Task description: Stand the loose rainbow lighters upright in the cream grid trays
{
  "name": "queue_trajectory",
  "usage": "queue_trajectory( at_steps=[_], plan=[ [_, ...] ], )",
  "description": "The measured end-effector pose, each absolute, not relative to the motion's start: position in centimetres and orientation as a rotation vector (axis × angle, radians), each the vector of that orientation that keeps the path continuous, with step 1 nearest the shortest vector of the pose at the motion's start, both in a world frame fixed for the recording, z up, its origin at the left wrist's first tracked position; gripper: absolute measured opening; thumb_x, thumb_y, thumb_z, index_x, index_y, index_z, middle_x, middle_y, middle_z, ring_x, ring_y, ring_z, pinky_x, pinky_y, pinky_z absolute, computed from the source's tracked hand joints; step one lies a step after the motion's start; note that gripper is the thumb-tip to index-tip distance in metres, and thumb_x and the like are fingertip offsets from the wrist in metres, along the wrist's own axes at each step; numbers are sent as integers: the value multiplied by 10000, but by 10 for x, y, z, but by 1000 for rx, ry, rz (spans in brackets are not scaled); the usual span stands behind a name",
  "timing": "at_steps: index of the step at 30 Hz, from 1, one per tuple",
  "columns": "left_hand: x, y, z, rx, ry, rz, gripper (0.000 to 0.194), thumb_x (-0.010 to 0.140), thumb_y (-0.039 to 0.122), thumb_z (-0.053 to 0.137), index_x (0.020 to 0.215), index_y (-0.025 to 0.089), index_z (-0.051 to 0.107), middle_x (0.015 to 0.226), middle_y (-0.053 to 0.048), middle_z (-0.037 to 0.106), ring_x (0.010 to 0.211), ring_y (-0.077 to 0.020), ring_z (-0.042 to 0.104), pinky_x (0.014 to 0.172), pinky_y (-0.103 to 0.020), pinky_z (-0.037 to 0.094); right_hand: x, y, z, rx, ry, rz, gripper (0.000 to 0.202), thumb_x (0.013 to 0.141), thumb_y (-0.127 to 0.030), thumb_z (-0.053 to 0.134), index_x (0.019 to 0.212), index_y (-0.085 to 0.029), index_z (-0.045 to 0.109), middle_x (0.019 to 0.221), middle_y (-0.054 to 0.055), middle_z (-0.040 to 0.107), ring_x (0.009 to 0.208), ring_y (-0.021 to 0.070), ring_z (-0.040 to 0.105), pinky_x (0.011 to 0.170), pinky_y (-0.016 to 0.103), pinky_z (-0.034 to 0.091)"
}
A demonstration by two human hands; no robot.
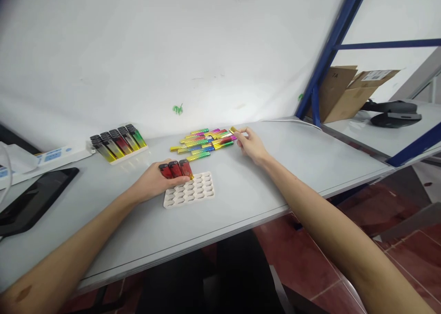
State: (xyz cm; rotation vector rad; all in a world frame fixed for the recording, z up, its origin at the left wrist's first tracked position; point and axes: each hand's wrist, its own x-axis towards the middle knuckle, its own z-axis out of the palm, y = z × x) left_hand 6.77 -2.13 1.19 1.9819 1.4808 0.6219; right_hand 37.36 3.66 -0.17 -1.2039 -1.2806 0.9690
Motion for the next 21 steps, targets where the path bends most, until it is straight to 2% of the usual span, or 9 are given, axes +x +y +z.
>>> queue_trajectory(
  at_steps=[2, 4, 6, 8, 13, 15, 18, 21],
  plan=[
    [68, -22, 13, 1980, 1486, 618, 528, 633, 654, 741, 851, 190, 615, 824, -23, 693, 746, -205, 625, 623, -317, 428, 369, 33, -2, -1183, -1328, 1123, 215, 837, -377, 642, 894, -224, 501, 593, -74, 480, 425, 57, 314, 415, 212, 205],
    [69, -22, 13, 1980, 1486, 609, 525, 634, 655, 742, 842, 191, 612, 818, -23, 694, 745, -209, 630, 625, -318, 429, 368, 30, -2, -1166, -1388, 1211, 219, 836, -354, 651, 930, -212, 514, 666, -45, 552, 464, 61, 359, 437, 221, 230],
    [69, -22, 13, 1982, 1492, 604, 523, 630, 654, 748, 833, 193, 610, 815, -23, 695, 747, -212, 633, 626, -318, 429, 369, 28, 0, -1150, -1464, 1217, 262, 818, -348, 691, 959, -203, 525, 770, -5, 630, 514, 72, 408, 469, 237, 273],
    [69, -22, 13, 1986, 1492, 609, 518, 626, 649, 754, 829, 194, 611, 817, -22, 698, 750, -212, 635, 628, -317, 429, 371, 27, 2, -1116, -1515, 1208, 286, 787, -348, 740, 933, -193, 548, 806, 11, 646, 558, 80, 429, 504, 253, 296],
    [69, -22, 13, 1982, 1495, 604, 512, 631, 649, 749, 822, 195, 607, 797, -15, 691, 724, -202, 627, 616, -311, 425, 372, 25, 6, -1007, -1483, 1252, 255, 752, -359, 792, 808, -168, 633, 653, -53, 460, 568, 68, 341, 534, 270, 267],
    [68, -22, 13, 1977, 1503, 602, 517, 628, 651, 752, 821, 196, 600, 793, -14, 690, 722, -201, 625, 615, -311, 425, 370, 24, 5, -964, -1427, 1297, 240, 731, -331, 810, 814, -170, 652, 695, -41, 499, 618, 76, 417, 583, 271, 333],
    [68, -21, 11, 1965, 1492, 605, 532, 616, 655, 760, 833, 197, 598, 814, -16, 695, 746, -207, 631, 617, -309, 426, 367, 21, 5, -897, -1375, 1399, 242, 691, -284, 825, 803, -173, 642, 885, 19, 621, 827, 144, 592, 765, 320, 447],
    [67, -21, 10, 1951, 1489, 612, 541, 609, 654, 763, 850, 196, 604, 816, -16, 695, 756, -211, 633, 615, -308, 424, 364, 17, 5, -889, -1396, 1445, 275, 662, -276, 834, 749, -178, 593, 939, 36, 640, 858, 173, 629, 810, 357, 475]
  ],
)
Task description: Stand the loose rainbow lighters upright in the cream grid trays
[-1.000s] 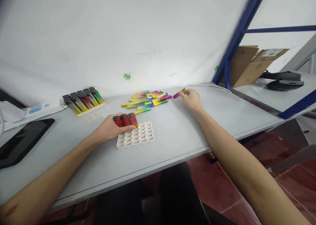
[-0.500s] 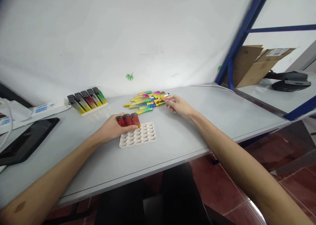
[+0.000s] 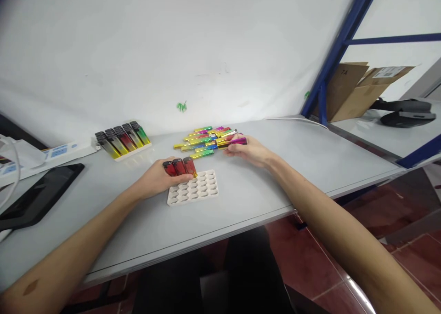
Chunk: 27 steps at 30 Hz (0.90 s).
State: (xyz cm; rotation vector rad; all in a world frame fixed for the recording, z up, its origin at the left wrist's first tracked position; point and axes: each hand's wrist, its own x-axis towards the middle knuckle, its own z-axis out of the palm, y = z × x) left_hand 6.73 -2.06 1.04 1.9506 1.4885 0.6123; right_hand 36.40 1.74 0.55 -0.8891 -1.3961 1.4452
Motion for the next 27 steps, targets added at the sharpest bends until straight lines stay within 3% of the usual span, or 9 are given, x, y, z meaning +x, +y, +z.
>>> queue_trajectory(
  at_steps=[5, 12, 17, 22, 25, 27],
  plan=[
    [68, -22, 12, 1954, 1488, 620, 524, 614, 644, 760, 832, 195, 600, 819, -19, 691, 745, -207, 627, 625, -315, 432, 361, 14, 7, -992, -1508, 1412, 282, 684, -296, 830, 789, -187, 592, 710, -31, 540, 601, 84, 455, 557, 263, 361],
    [68, -21, 11, 1954, 1494, 600, 536, 606, 663, 759, 821, 206, 578, 791, -9, 683, 726, -201, 616, 599, -305, 407, 363, 18, 5, -1066, -1602, 1317, 288, 714, -364, 813, 785, -155, 628, 634, -49, 470, 552, 66, 342, 499, 257, 241],
    [68, -21, 11, 1957, 1499, 593, 545, 606, 673, 756, 810, 204, 568, 790, -13, 679, 726, -203, 613, 605, -304, 409, 365, 20, 4, -1078, -1573, 1282, 309, 722, -414, 808, 818, -150, 679, 727, -4, 598, 579, 69, 435, 525, 239, 342],
    [68, -22, 12, 1967, 1488, 593, 551, 611, 671, 755, 827, 201, 567, 808, -22, 679, 747, -210, 618, 611, -306, 415, 365, 21, 5, -1050, -1405, 1402, 310, 813, -446, 730, 865, -151, 655, 869, 91, 686, 811, 174, 638, 744, 315, 539],
    [68, -21, 11, 1972, 1485, 594, 551, 611, 672, 754, 826, 199, 570, 804, -23, 677, 742, -208, 614, 614, -309, 417, 364, 19, 6, -1014, -1368, 1459, 235, 849, -395, 678, 826, -187, 570, 728, 32, 615, 635, 146, 593, 616, 305, 541],
    [67, -21, 11, 1974, 1482, 591, 553, 608, 678, 753, 813, 200, 566, 794, -20, 674, 735, -205, 610, 609, -308, 412, 363, 17, 8, -1026, -1364, 1458, 203, 851, -352, 652, 805, -209, 515, 643, -29, 497, 503, 99, 466, 456, 242, 435]
  ],
)
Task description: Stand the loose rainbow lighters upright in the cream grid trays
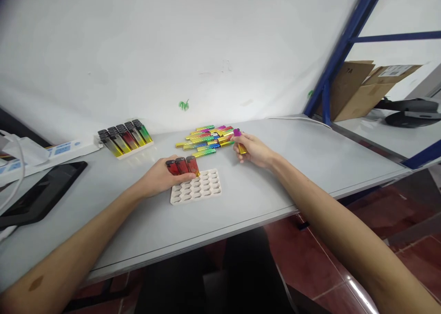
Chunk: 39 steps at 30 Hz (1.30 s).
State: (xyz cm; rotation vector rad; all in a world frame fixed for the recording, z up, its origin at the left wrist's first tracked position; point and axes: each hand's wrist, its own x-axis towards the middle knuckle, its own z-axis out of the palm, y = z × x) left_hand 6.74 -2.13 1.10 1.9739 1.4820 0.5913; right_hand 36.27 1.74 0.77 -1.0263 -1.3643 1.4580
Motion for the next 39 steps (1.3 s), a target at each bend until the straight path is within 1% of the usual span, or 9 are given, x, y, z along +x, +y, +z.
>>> queue_trajectory(
  at_steps=[3, 6, 10, 15, 20, 28, 35, 37, 39],
  plan=[
    [67, -22, 11, 1979, 1483, 600, 544, 610, 674, 749, 806, 200, 566, 793, -18, 675, 732, -203, 610, 609, -307, 408, 360, 15, 11, -1059, -1353, 1460, 158, 828, -297, 638, 832, -230, 495, 599, -82, 304, 434, 60, 236, 376, 183, 196],
    [68, -22, 11, 1974, 1494, 606, 537, 610, 669, 747, 804, 201, 570, 785, -17, 676, 719, -201, 609, 601, -307, 402, 360, 13, 14, -1082, -1364, 1478, 252, 866, -439, 581, 776, -223, 485, 557, -96, 194, 440, 66, 102, 395, 206, 102],
    [67, -22, 11, 1977, 1507, 596, 549, 602, 682, 747, 802, 204, 567, 778, -13, 670, 719, -201, 610, 598, -307, 404, 362, 15, 14, -1073, -1354, 1479, 530, 890, -656, 423, 600, -225, 314, 492, -91, 140, 437, 76, 63, 407, 239, 96],
    [67, -22, 11, 1963, 1494, 582, 564, 601, 688, 750, 820, 202, 565, 805, -14, 674, 734, -199, 609, 613, -306, 418, 364, 18, 13, -1143, -1288, 1449, 493, 920, -543, 358, 556, -236, 231, 469, -81, 120, 426, 85, 49, 400, 260, 78],
    [68, -22, 11, 1978, 1495, 604, 549, 610, 680, 749, 812, 204, 565, 813, -18, 675, 732, -201, 611, 619, -310, 421, 363, 17, 14, -1155, -1285, 1441, 470, 916, -493, 354, 538, -234, 248, 473, -76, 132, 426, 83, 58, 398, 249, 85],
    [69, -23, 13, 1978, 1510, 589, 532, 610, 660, 758, 803, 207, 556, 788, -11, 656, 706, -193, 592, 597, -306, 406, 362, 16, 11, -1133, -1346, 1434, 581, 913, -662, 375, 538, -235, 254, 475, -83, 133, 414, 73, 62, 391, 247, 78],
    [68, -23, 13, 1982, 1513, 574, 520, 620, 651, 757, 801, 214, 543, 757, 1, 626, 676, -181, 566, 590, -305, 394, 360, 14, 12, -1185, -1343, 1408, 519, 944, -493, 342, 504, -226, 282, 465, -70, 150, 412, 76, 77, 403, 249, 82],
    [68, -24, 13, 1982, 1514, 575, 518, 622, 653, 755, 802, 217, 542, 746, 4, 615, 677, -181, 561, 592, -306, 392, 360, 15, 10, -1184, -1338, 1379, 536, 947, -522, 350, 506, -219, 327, 461, -75, 145, 414, 76, 79, 410, 248, 91],
    [69, -24, 12, 1983, 1506, 572, 514, 625, 651, 753, 798, 217, 539, 734, 7, 603, 672, -177, 550, 588, -306, 385, 359, 16, 9, -1148, -1358, 1365, 548, 946, -584, 365, 561, -203, 450, 473, -79, 169, 419, 78, 97, 415, 244, 119]
  ],
)
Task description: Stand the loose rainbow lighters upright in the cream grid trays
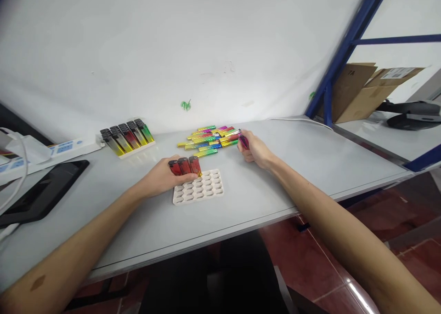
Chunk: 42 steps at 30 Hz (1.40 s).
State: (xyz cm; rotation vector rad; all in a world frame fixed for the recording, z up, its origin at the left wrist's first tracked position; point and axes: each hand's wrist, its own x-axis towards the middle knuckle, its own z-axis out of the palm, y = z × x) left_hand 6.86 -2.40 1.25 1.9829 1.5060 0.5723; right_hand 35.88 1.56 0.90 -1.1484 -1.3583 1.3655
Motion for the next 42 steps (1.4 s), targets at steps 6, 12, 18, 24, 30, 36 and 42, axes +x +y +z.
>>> queue_trajectory(
  at_steps=[6, 12, 18, 24, 30, 36, 42],
  plan=[
    [74, -25, 10, 1980, 1463, 592, 507, 605, 627, 768, 778, 207, 544, 731, 10, 589, 655, -160, 519, 573, -299, 371, 349, 10, 10, -902, -1471, 1408, 344, 853, -530, 656, 828, -187, 654, 755, 7, 555, 644, 115, 487, 600, 262, 398],
    [83, -26, 11, 1994, 1369, 594, 455, 643, 576, 764, 782, 197, 553, 763, 18, 579, 674, -147, 527, 604, -285, 395, 339, 6, 2, -738, -1605, 1406, 224, 833, -433, 730, 834, -212, 696, 724, -17, 579, 648, 108, 474, 624, 269, 408],
    [84, -27, 13, 2007, 1318, 586, 392, 684, 522, 758, 812, 194, 587, 802, 10, 607, 708, -151, 555, 625, -280, 411, 327, 2, -1, -772, -1600, 1457, 218, 773, -350, 792, 923, -236, 681, 800, -11, 666, 796, 160, 635, 816, 367, 528],
    [83, -27, 13, 1996, 1295, 586, 383, 691, 494, 760, 884, 195, 617, 854, 5, 636, 741, -156, 580, 638, -274, 420, 320, -1, -2, -888, -1644, 1289, 282, 758, -344, 797, 945, -210, 633, 866, 23, 700, 821, 199, 686, 804, 416, 567],
    [83, -28, 14, 2020, 1300, 589, 363, 694, 487, 760, 849, 191, 619, 826, 9, 648, 722, -157, 583, 628, -273, 423, 322, -3, -1, -892, -1780, 1060, 369, 730, -371, 815, 981, -203, 603, 824, 9, 677, 696, 160, 630, 660, 345, 524],
    [84, -28, 16, 2048, 1305, 591, 368, 698, 502, 754, 824, 190, 606, 831, 4, 641, 726, -156, 578, 627, -275, 422, 324, -11, 10, -965, -2024, 845, 280, 784, -399, 765, 951, -177, 730, 764, 10, 675, 617, 122, 523, 598, 305, 436],
    [83, -28, 15, 2020, 1324, 568, 385, 686, 508, 758, 830, 196, 585, 796, 20, 613, 692, -141, 551, 605, -270, 414, 322, -12, 12, -886, -2135, 876, 272, 793, -466, 733, 822, -196, 737, 796, 19, 673, 731, 154, 567, 662, 305, 451]
  ],
)
